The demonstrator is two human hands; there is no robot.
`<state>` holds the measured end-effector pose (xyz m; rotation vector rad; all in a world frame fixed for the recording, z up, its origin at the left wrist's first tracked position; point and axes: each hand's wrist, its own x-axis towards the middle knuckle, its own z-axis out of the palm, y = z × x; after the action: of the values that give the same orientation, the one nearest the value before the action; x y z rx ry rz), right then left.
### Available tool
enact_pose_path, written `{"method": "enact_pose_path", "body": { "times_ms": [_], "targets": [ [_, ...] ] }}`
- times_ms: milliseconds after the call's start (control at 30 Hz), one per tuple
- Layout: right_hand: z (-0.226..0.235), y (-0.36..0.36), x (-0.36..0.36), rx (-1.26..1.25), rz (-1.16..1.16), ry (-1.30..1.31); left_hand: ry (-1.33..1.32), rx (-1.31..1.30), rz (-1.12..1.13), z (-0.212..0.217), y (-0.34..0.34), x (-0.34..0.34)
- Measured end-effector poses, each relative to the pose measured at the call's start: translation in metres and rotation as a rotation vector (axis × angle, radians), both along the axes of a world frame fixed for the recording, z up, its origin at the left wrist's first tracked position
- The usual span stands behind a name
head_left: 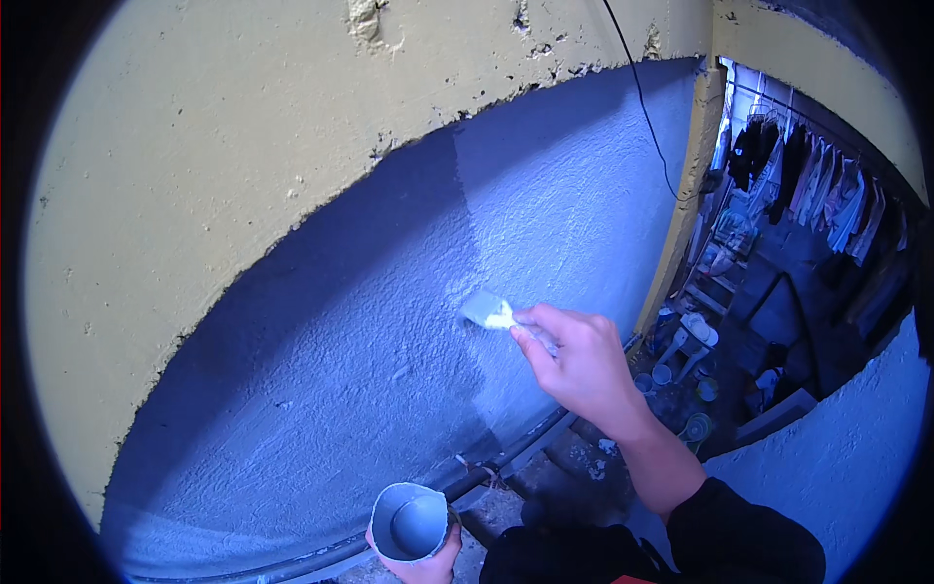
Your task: The person paints a textured wall with grey paint using a paintbrush and a small container. They repeatedly dip the brush into the container and apply the paint to the wall surface in a continuous motion.
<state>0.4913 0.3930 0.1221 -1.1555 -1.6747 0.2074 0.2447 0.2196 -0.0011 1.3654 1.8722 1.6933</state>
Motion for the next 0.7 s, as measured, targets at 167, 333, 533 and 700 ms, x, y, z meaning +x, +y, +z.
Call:
{"method": "enact_pose_path", "body": {
  "times_ms": [167, 333, 533, 700],
  "targets": [
    [0.038, -0.010, -0.005, 0.216, 0.008, 0.205, 0.027, -0.031, 0.014, -0.005, -0.002, -0.001],
    [0.012, -0.005, -0.009, 0.134, -0.004, 0.017, 0.040, -0.029, -0.008, 0.007, -0.003, 0.003],
    [-0.022, -0.015, 0.005, -0.104, 0.017, -0.091, 0.009, -0.027, 0.001, 0.010, -0.001, 0.005],
    [0.011, -0.028, -0.003, 0.180, -0.022, 0.157, 0.029, -0.015, -0.004, 0.004, -0.003, 0.002]
  ]
}}
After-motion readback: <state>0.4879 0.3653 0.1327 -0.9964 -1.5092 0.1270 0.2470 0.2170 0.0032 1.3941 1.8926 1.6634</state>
